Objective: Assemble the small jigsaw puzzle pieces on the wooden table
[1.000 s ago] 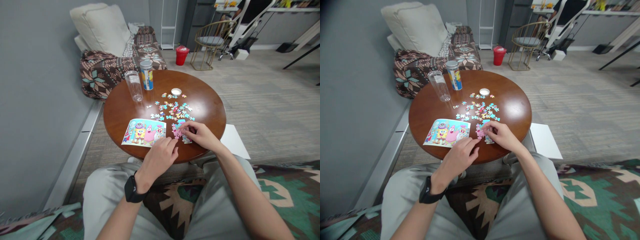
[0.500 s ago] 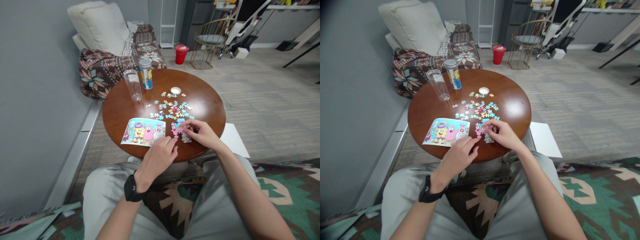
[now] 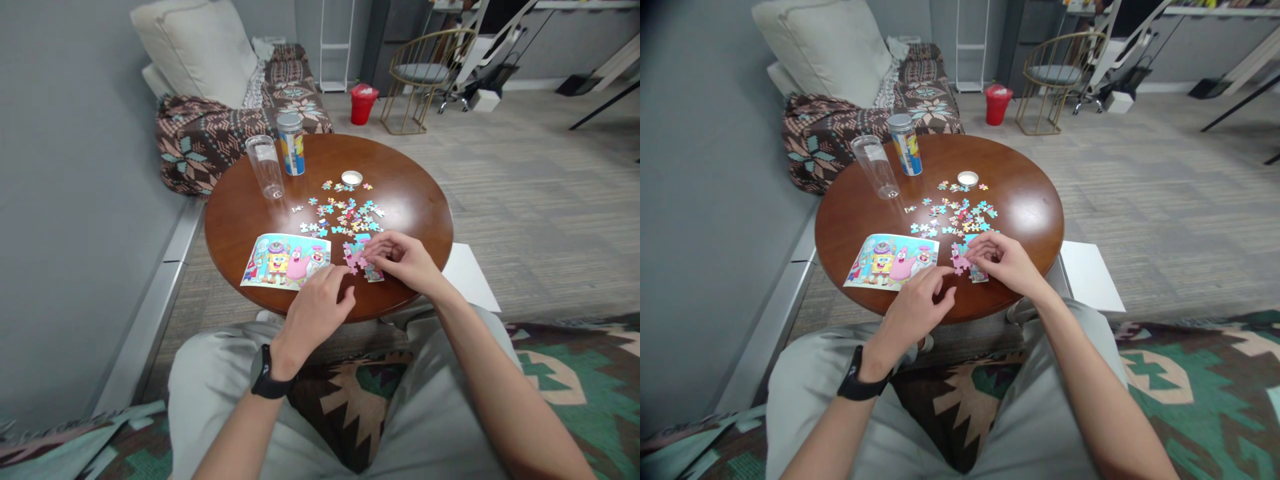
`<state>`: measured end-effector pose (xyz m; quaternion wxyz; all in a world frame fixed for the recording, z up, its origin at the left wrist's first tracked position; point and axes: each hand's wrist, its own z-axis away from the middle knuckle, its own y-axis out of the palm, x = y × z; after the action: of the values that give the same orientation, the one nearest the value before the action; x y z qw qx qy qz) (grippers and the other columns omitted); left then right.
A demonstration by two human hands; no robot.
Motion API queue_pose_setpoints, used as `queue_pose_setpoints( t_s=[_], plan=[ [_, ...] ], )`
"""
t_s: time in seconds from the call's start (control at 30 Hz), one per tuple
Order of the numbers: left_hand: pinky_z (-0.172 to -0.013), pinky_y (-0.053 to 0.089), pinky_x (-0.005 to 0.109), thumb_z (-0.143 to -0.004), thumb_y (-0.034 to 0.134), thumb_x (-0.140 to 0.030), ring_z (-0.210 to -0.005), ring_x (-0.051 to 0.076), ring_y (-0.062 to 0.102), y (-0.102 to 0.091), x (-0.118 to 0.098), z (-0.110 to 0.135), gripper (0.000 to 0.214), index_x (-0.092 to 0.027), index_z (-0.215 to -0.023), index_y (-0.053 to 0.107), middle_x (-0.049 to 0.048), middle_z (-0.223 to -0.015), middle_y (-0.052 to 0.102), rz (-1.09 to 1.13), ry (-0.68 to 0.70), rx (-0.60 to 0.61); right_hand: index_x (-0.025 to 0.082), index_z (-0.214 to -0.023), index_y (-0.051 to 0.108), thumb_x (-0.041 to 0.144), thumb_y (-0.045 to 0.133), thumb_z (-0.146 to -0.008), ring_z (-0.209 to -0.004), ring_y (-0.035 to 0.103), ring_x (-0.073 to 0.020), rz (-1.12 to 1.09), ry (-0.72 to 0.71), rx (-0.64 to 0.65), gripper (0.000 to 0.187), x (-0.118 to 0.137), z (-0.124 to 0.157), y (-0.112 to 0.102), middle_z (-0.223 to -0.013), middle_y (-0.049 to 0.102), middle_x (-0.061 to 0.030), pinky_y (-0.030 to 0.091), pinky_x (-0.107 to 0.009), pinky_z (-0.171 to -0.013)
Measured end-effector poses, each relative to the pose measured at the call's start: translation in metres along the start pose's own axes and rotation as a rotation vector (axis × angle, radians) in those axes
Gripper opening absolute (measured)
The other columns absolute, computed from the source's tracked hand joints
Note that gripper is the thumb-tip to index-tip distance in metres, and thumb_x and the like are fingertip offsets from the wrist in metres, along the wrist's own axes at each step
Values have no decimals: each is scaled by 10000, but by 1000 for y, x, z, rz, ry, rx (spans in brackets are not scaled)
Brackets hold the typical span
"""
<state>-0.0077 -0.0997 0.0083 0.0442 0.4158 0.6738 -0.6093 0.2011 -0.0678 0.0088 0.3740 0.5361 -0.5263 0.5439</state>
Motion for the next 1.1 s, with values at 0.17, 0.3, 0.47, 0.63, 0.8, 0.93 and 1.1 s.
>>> queue_pose_setpoints(
  t_s=[0.17, 0.3, 0.47, 0.63, 0.8, 0.93, 1.1],
  plan=[
    [-654, 404, 257, -893, 582, -186, -664, 126, 524, -2, -6, -8, 91, -182, -937, 662, -30, -689, 536, 136, -199, -61, 192, -919, 657, 414, 798, -752, -791, 713, -189, -22, 22, 37, 311, 2, 0, 2, -875, 754, -70, 584, -343, -756],
    [-605, 333, 253, -905, 607, -269, -607, 108, 459, 0, -8, -12, 109, -190, -897, 682, -45, -653, 496, 195, -240, -58, 187, -911, 665, 419, 808, -739, -798, 720, -192, -31, 13, 50, 323, 3, 0, 3, -881, 749, -70, 588, -346, -767],
    [-592, 325, 240, -898, 600, -253, -594, 103, 442, 1, -8, -14, 116, -189, -835, 673, -52, -623, 474, 261, -258, -35, 181, -919, 683, 442, 792, -748, -801, 712, -194, -6, 6, 111, 330, 7, 0, 4, -897, 743, -73, 582, -338, -735],
    [-595, 358, 227, -892, 593, -255, -596, 102, 468, -4, -9, -16, 146, -175, -797, 668, -45, -617, 518, 338, -319, -51, 175, -874, 726, 418, 765, -773, -639, 609, -144, 180, -18, 155, 266, 11, 1, 3, -815, 726, -50, 492, -287, -598],
    [-642, 389, 236, -913, 575, -265, -669, 118, 529, -4, -9, -16, 182, -177, -799, 686, -9, -721, 633, 329, -272, -19, 183, -871, 746, 401, 706, -830, -618, 567, -136, 235, -61, 157, 226, 12, 1, 0, -789, 713, -42, 443, -276, -575],
    [-615, 365, 239, -908, 593, -282, -657, 119, 518, -2, -8, -15, 176, -185, -800, 693, -14, -697, 612, 294, -254, 2, 210, -891, 767, 401, 670, -865, -774, 641, -181, 220, -151, 188, 216, 13, -2, -1, -887, 735, -69, 503, -314, -688],
    [-613, 372, 237, -902, 590, -261, -656, 117, 516, -3, -9, -15, 146, -184, -845, 700, -15, -699, 606, 317, -263, -15, 228, -905, 777, 444, 670, -863, -866, 673, -210, 181, -128, 192, 245, 12, -2, 0, -913, 746, -77, 537, -349, -764]
  ],
)
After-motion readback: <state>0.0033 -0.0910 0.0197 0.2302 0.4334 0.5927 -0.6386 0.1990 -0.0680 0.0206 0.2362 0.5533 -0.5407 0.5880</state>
